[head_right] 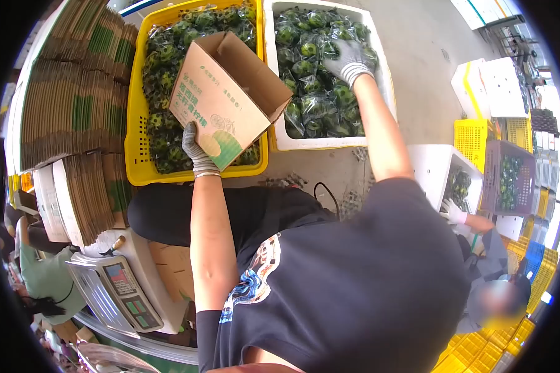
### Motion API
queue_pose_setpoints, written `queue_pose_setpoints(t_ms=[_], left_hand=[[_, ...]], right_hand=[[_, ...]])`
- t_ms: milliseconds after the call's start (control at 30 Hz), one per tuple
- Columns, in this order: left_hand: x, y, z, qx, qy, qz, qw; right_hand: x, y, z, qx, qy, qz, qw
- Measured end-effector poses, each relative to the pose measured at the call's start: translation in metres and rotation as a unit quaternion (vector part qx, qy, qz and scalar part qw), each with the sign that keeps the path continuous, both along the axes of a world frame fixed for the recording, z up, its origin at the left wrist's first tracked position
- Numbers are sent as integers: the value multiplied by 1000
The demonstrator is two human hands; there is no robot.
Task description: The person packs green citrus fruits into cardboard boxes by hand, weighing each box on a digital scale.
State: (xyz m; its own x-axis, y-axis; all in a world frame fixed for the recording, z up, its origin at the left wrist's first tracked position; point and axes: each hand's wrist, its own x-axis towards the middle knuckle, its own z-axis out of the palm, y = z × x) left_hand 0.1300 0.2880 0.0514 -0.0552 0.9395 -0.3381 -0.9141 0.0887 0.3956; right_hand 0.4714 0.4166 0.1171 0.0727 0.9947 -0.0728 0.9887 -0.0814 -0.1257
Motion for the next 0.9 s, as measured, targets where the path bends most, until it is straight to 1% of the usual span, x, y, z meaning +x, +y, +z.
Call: queue_pose_setpoints(t_ms=[33, 100, 133, 167, 200, 267, 333, 400, 433, 500, 567, 600, 633, 700, 767, 833, 900], left_hand=[[-1, 0, -1, 11, -5, 1, 1000], [-2, 1, -1, 34, -16, 10, 999], [-3, 4, -4, 28, -5, 14, 999], [-5, 4, -7, 16, 7, 19, 1000], [-6, 2, -11, 3, 21, 21, 1000], [-4, 4, -6, 2, 1, 9, 1000], [-2, 4, -2, 4, -22, 0, 1000], [-2, 3, -1, 1, -15, 3, 1000], [-4, 2, -3, 0, -10, 4, 1000], [-8, 1, -7, -9, -5, 0, 1000], [-11, 1, -7, -11, -3, -5, 1000], [-12, -1, -5, -10, -2, -12, 1000], [-13, -2, -4, -10, -1, -21, 1000], [-16, -2, -14, -27, 10, -45, 999], [-14, -3, -15, -37, 5, -68, 997], [-9, -6, -1, -39, -17, -88, 995], [-9, -3, -6, -42, 24, -36, 998]], right_hand=[[12, -5, -11, -22, -154, -104, 982], [41, -13, -42, -93, 5, -117, 989], [41, -15, -41, -142, 19, -119, 982], [32, -22, -49, -125, -27, -106, 986], [11, -36, -44, -122, -13, -111, 986], [-29, -53, -32, -127, -8, -132, 983], [-20, -41, -47, -128, 0, -143, 982], [-10, -32, -53, -132, 11, -142, 981], [-6, -33, -50, -128, 18, -115, 985], [23, -29, -75, -72, 44, -46, 995], [53, -23, -84, -19, 165, -25, 986], [49, -24, -64, -60, 303, -87, 947], [44, -26, -46, -13, 341, -78, 937], [40, -17, -31, 82, 488, -85, 865], [-19, -30, 34, 40, 627, -113, 770], [-76, -45, 71, -24, 619, 26, 785], [-105, -56, 84, -89, 558, 168, 808]])
